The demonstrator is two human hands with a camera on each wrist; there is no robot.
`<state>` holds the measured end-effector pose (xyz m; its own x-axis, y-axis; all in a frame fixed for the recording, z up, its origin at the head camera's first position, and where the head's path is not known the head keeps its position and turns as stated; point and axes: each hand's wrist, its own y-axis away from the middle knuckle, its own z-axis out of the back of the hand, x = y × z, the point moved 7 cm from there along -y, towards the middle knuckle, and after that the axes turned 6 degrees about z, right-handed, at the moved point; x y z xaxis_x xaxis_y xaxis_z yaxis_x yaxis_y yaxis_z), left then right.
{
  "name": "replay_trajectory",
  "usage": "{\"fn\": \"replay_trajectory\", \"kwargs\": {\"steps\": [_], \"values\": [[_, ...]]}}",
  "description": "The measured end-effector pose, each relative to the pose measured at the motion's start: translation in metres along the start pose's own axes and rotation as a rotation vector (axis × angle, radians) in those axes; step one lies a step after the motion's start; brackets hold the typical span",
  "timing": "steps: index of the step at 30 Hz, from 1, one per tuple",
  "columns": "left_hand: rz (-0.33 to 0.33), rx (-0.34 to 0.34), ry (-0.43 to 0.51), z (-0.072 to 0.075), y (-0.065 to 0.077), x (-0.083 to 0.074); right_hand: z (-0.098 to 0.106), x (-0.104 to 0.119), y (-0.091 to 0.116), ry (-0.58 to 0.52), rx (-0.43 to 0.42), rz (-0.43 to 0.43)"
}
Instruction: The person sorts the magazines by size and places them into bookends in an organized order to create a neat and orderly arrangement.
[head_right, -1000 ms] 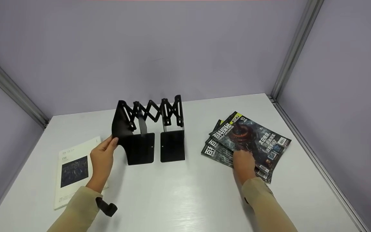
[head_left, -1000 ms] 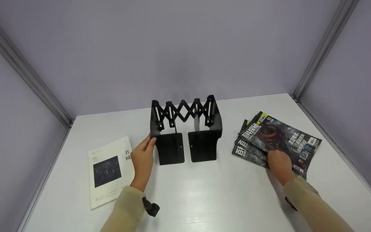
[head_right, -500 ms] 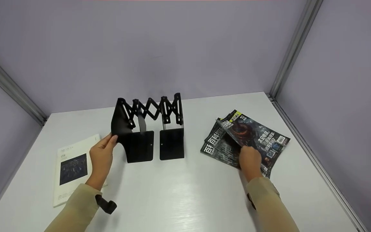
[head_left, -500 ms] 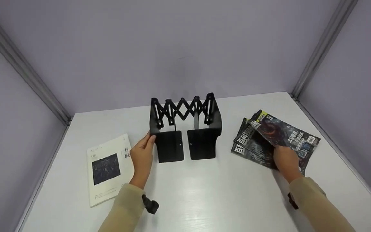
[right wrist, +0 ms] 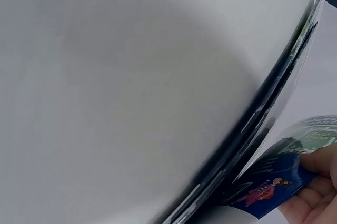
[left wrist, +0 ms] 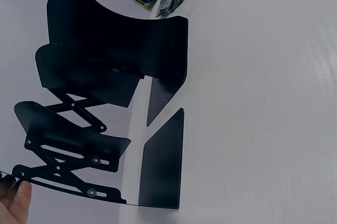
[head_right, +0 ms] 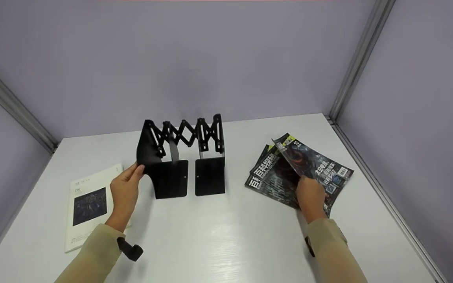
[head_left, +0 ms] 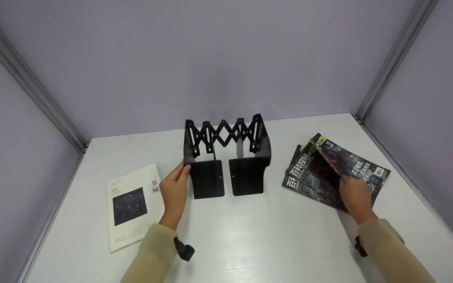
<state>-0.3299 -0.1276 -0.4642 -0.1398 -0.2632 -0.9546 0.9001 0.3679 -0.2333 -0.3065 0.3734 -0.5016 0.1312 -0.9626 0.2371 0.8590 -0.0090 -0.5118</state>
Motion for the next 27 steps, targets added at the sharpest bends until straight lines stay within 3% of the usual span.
{"fn": "replay_trajectory", "kwargs": {"steps": [27], "values": [[-0.012, -0.007, -0.013, 0.001, 0.0, -0.001, 0.044, 0.008, 0.015, -0.012, -0.276, 0.034]]}}
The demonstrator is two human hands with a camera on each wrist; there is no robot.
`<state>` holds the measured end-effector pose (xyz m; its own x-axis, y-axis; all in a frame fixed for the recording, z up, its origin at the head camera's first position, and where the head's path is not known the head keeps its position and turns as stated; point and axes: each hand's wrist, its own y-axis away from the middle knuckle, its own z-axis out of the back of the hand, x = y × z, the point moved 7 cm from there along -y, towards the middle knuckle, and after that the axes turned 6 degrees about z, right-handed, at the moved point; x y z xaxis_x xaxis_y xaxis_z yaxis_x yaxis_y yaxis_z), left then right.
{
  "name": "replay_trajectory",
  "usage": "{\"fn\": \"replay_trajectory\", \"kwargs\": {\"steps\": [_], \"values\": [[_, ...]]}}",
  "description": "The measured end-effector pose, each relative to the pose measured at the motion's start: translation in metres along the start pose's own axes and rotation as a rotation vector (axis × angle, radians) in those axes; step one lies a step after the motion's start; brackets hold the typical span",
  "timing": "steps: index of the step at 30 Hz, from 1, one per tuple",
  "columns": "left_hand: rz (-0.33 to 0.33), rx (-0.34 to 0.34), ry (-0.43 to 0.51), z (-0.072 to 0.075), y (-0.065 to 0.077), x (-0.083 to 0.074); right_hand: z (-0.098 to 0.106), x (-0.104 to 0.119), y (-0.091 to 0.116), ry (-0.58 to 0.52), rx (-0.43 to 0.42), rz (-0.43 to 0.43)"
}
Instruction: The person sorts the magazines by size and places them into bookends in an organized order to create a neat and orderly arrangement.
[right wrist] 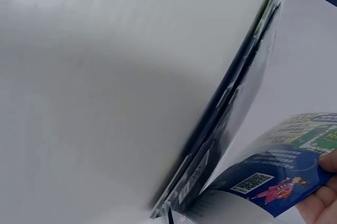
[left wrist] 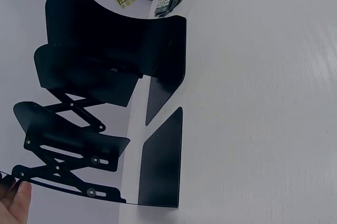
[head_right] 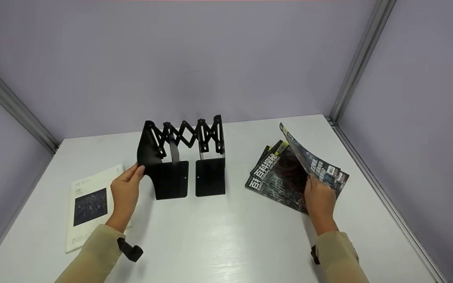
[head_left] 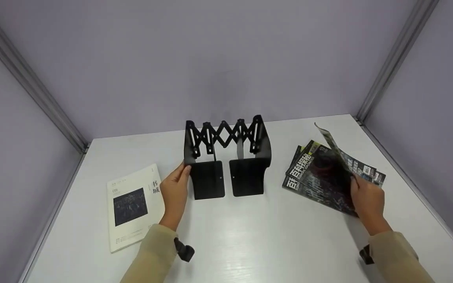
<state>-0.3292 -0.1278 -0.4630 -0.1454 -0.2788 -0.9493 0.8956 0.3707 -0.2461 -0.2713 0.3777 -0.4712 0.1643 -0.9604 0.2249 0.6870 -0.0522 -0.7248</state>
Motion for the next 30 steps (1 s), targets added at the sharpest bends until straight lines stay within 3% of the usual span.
{"fn": "replay_trajectory", "kwargs": {"steps": [17, 30], "values": [[-0.015, -0.012, -0.012, -0.001, 0.0, -0.001, 0.008, 0.014, -0.003, -0.08, -0.112, 0.018], [0.037, 0.003, -0.003, -0.001, 0.001, 0.002, 0.02, 0.021, 0.004, -0.134, -0.127, -0.06]]}}
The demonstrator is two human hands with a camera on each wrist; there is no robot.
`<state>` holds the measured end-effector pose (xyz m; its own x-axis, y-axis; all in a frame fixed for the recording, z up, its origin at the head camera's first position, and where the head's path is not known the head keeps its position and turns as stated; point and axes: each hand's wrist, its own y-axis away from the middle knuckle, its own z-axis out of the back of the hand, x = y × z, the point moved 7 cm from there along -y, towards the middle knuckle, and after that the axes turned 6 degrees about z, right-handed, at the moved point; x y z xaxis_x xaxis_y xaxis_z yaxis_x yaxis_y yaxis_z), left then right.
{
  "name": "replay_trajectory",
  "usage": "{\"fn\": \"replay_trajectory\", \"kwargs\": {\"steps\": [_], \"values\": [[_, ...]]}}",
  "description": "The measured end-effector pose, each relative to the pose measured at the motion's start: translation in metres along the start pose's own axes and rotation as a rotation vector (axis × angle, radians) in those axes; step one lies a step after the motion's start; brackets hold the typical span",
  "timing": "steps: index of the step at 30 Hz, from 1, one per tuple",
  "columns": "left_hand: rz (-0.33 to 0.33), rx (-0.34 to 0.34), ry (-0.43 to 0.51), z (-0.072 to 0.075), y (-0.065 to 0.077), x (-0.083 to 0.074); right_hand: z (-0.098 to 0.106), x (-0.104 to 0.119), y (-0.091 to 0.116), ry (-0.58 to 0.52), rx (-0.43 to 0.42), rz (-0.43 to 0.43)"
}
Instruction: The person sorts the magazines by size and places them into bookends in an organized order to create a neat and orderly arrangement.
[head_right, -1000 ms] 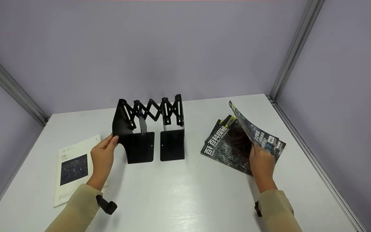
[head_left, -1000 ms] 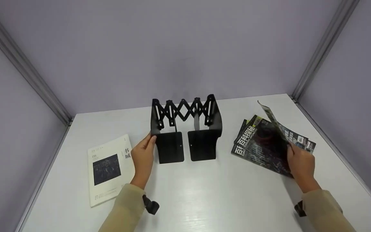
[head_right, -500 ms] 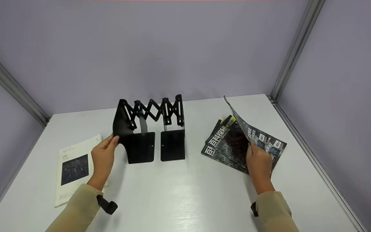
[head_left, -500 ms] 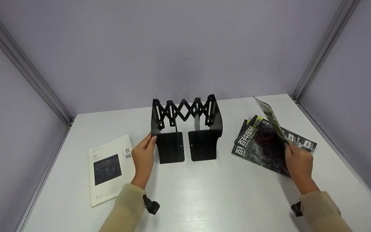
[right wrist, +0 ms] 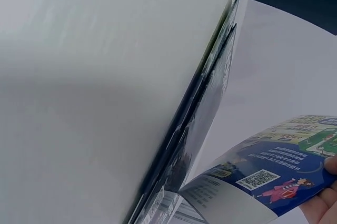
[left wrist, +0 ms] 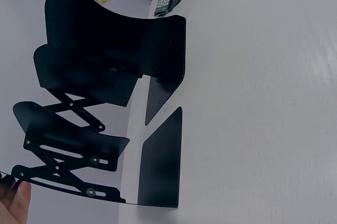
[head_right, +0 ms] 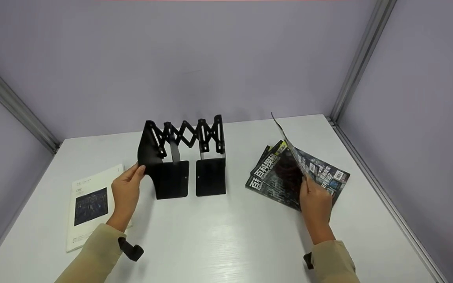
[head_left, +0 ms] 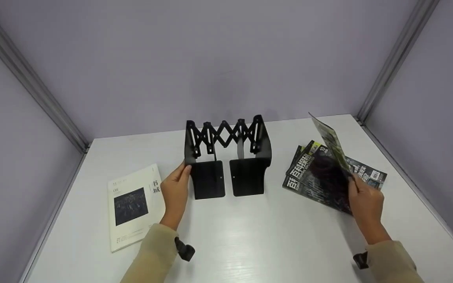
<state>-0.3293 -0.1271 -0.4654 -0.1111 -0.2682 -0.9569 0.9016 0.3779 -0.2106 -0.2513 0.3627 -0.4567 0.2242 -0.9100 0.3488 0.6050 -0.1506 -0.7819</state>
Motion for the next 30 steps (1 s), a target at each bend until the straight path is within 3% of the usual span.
{"fn": "replay_trajectory", "kwargs": {"steps": [21, 30], "values": [[-0.002, 0.002, 0.032, 0.0, -0.001, 0.002, 0.012, 0.016, 0.011, -0.113, -0.096, -0.061], [-0.006, 0.002, 0.002, 0.0, -0.001, 0.001, 0.011, 0.018, 0.018, -0.215, -0.141, -0.154]]}}
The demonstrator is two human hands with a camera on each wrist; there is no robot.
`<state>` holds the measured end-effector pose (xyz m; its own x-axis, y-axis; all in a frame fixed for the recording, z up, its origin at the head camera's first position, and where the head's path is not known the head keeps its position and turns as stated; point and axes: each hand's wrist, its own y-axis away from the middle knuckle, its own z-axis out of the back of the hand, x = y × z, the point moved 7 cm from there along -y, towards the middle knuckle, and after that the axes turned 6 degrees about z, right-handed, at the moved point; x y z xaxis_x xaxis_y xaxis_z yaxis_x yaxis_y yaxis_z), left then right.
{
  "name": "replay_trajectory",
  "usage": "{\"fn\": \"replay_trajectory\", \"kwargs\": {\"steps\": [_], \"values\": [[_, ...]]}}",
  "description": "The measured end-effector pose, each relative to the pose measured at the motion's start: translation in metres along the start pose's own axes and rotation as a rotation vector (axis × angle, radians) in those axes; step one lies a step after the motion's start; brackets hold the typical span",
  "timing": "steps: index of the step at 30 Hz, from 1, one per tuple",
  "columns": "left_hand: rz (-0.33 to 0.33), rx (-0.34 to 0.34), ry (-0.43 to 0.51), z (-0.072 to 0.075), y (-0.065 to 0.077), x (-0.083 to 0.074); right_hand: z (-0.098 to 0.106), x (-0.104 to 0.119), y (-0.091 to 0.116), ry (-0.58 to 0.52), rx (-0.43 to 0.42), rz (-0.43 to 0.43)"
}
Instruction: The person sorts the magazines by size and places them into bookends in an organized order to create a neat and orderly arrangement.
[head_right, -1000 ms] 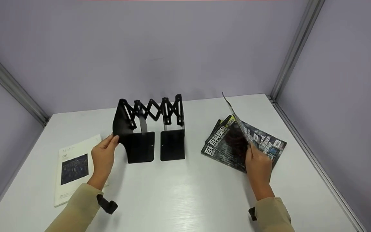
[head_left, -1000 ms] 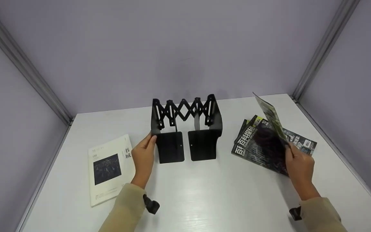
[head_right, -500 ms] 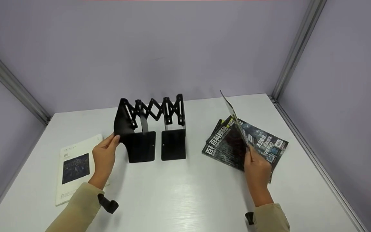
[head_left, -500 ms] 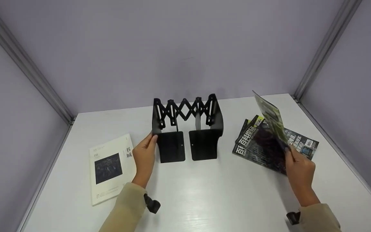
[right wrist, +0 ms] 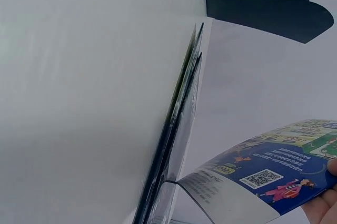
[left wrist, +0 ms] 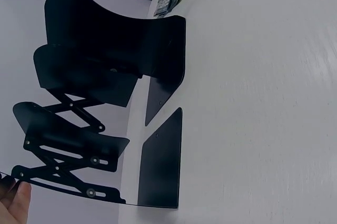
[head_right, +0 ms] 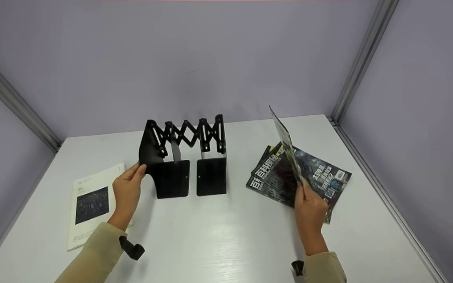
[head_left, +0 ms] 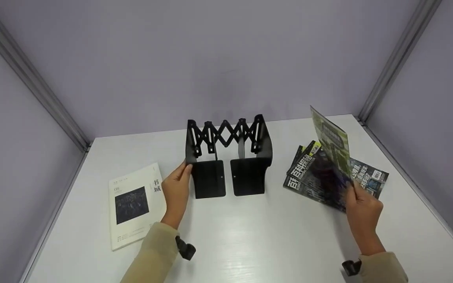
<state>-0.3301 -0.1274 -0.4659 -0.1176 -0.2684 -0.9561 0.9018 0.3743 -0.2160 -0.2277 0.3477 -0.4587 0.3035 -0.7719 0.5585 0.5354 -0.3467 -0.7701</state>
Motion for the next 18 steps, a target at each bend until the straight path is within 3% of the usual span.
{"fn": "replay_trajectory", "kwargs": {"steps": [18], "values": [[0.002, -0.003, 0.033, 0.0, -0.001, 0.0, 0.0, 0.02, 0.005, -0.08, -0.067, -0.01]]}}
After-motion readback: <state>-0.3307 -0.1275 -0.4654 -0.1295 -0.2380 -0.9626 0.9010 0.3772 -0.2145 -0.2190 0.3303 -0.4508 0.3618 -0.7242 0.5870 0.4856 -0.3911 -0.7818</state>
